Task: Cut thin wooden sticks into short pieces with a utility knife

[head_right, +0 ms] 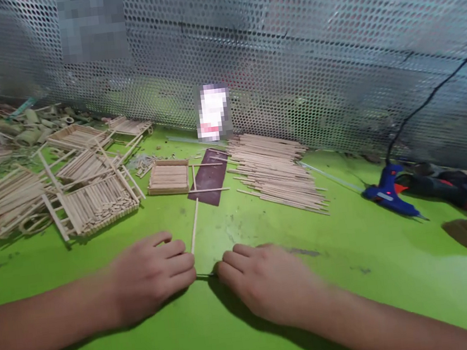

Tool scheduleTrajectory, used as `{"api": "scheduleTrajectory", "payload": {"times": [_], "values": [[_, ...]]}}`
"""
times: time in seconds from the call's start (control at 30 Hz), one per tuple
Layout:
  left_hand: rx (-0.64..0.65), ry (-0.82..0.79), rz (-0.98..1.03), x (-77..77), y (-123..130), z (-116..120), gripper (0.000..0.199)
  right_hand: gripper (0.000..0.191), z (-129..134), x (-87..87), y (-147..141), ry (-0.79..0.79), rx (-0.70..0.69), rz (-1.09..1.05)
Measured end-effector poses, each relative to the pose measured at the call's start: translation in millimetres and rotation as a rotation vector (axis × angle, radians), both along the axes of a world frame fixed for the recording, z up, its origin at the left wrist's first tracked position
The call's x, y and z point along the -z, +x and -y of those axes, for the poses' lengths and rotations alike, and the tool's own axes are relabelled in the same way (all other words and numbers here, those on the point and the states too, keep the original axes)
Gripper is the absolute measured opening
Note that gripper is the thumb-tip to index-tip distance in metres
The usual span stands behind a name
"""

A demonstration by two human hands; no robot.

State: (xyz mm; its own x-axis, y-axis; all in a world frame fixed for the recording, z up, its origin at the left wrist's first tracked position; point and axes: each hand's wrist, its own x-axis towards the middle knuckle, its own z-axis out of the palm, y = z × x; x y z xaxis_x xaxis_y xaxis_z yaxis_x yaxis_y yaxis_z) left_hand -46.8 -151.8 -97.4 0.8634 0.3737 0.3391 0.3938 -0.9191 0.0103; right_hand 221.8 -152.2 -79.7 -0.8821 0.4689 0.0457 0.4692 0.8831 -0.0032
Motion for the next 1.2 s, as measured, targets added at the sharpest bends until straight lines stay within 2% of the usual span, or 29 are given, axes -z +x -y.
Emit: {"api": "scheduleTrajectory", "payload": {"times": [0.17,0.27,0.4,0.53,0.63,0.77,0.87,0.93,1.07,1.2], "values": [[-0.073,-0.059,-0.015,1.9,-28,3,0.018,0.009,-5,2.1,-27,-0.047,-0.016,-0.003],[-0.11,-0.045,-0.038,-0.4,-33,5,0.014,0.007,-6,4.1,-29,-0.016,-0.016,-0.005],[-0.134,-0.046,0.009,-11.4,-23,5,0.026,0.007,-3,1.3,-9,0.035,-0.037,-0.028],[-0.101,-0.036,0.039,-21.1,-7,2,0.031,0.018,6,-6.5,24,0.093,0.038,0.022],[-0.096,-0.086,-0.006,-20.7,-1,-1,0.039,0.022,12,-9.1,41,0.102,0.087,0.049],[-0.138,-0.125,-0.045,-13.6,-8,-7,0.058,0.022,14,-9.5,46,0.077,0.115,0.054],[-0.184,-0.164,-0.053,-7.3,-18,-9,0.068,0.015,2,-10.2,44,0.051,0.136,0.07],[-0.201,-0.191,-0.061,-3.3,-23,-10,0.068,0.011,-11,-10.0,43,0.037,0.176,0.067],[-0.223,-0.199,-0.06,2.3,-24,-10,0.059,0.017,-39,-8.0,41,0.009,0.286,0.069],[-0.204,-0.167,-0.019,2.5,-25,-13,0.046,0.024,-52,-9.8,38,-0.023,0.307,0.093]]}}
